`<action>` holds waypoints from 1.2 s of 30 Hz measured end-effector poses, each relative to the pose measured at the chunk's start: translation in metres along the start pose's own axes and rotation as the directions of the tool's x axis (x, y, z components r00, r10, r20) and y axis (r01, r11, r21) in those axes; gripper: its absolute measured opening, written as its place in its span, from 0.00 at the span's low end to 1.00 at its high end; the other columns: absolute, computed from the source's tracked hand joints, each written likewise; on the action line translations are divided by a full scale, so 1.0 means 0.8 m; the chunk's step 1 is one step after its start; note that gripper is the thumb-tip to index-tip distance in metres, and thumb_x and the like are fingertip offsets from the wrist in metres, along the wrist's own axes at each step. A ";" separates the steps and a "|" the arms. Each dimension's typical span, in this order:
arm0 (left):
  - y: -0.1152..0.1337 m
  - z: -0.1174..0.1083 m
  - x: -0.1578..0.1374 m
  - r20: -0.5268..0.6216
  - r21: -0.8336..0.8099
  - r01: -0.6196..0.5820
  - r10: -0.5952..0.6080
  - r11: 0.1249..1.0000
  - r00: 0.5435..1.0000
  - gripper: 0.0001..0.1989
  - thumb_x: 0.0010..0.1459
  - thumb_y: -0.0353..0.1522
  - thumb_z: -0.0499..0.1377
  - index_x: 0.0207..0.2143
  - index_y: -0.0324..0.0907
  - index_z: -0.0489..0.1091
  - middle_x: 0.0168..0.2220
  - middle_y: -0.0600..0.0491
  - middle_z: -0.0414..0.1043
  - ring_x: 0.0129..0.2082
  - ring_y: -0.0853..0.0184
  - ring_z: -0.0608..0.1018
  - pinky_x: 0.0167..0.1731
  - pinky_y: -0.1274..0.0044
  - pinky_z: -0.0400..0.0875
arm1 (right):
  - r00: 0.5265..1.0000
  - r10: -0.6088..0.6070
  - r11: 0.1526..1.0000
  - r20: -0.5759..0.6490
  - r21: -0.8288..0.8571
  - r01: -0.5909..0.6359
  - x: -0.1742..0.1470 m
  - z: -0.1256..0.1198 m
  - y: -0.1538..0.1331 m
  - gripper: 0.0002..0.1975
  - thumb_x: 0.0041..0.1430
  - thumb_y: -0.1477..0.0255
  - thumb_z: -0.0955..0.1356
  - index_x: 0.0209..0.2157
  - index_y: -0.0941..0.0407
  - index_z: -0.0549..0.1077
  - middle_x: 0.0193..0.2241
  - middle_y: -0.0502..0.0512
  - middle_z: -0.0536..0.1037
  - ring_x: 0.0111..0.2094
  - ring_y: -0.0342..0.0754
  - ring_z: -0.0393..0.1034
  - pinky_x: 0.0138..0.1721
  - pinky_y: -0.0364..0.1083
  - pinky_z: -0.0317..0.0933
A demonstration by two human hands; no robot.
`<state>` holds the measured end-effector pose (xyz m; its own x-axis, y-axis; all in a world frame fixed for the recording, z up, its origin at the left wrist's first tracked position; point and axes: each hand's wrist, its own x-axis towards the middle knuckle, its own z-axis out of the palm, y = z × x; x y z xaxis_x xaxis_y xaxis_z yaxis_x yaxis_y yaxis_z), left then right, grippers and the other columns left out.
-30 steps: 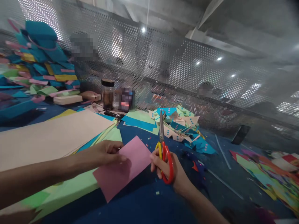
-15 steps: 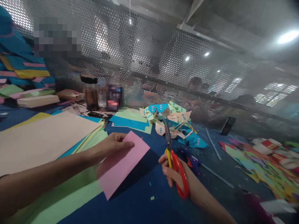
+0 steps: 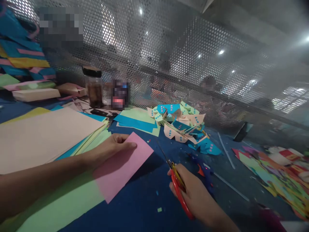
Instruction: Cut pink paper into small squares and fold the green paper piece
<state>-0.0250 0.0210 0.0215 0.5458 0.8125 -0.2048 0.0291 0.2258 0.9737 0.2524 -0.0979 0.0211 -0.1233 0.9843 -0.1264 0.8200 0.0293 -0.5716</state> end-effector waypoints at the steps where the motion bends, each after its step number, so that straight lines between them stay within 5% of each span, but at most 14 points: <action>1: 0.000 0.000 -0.001 0.004 0.003 0.002 -0.002 1.000 1.000 0.11 0.55 0.40 0.65 0.32 0.41 0.74 0.25 0.52 0.76 0.20 0.70 0.75 0.19 0.81 0.65 | 1.000 -0.012 0.999 -0.015 -0.035 0.012 0.000 0.000 0.000 0.05 0.60 0.71 0.64 0.39 0.52 0.66 0.34 0.51 0.74 0.31 0.46 0.68 0.32 0.43 0.57; 14: 0.001 -0.002 0.000 -0.035 0.037 0.035 -0.033 0.999 0.999 0.11 0.49 0.38 0.68 0.32 0.42 0.74 0.26 0.53 0.77 0.21 0.68 0.75 0.20 0.79 0.66 | 0.999 -0.009 0.982 -0.050 -0.188 0.000 -0.001 0.005 -0.007 0.05 0.62 0.67 0.63 0.36 0.53 0.67 0.34 0.52 0.76 0.29 0.47 0.68 0.30 0.46 0.54; 36: 0.005 0.008 -0.003 -0.075 0.018 0.032 -0.031 0.999 0.997 0.13 0.46 0.39 0.69 0.30 0.42 0.74 0.25 0.52 0.77 0.21 0.68 0.75 0.20 0.79 0.65 | 1.000 -0.024 0.991 0.004 -0.134 0.025 -0.002 0.003 -0.007 0.05 0.62 0.68 0.64 0.32 0.54 0.67 0.30 0.52 0.75 0.29 0.46 0.66 0.29 0.46 0.51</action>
<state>-0.0209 0.0165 0.0263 0.4802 0.8432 -0.2416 0.0616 0.2423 0.9682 0.2467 -0.1000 0.0228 -0.1455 0.9826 -0.1156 0.8840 0.0766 -0.4612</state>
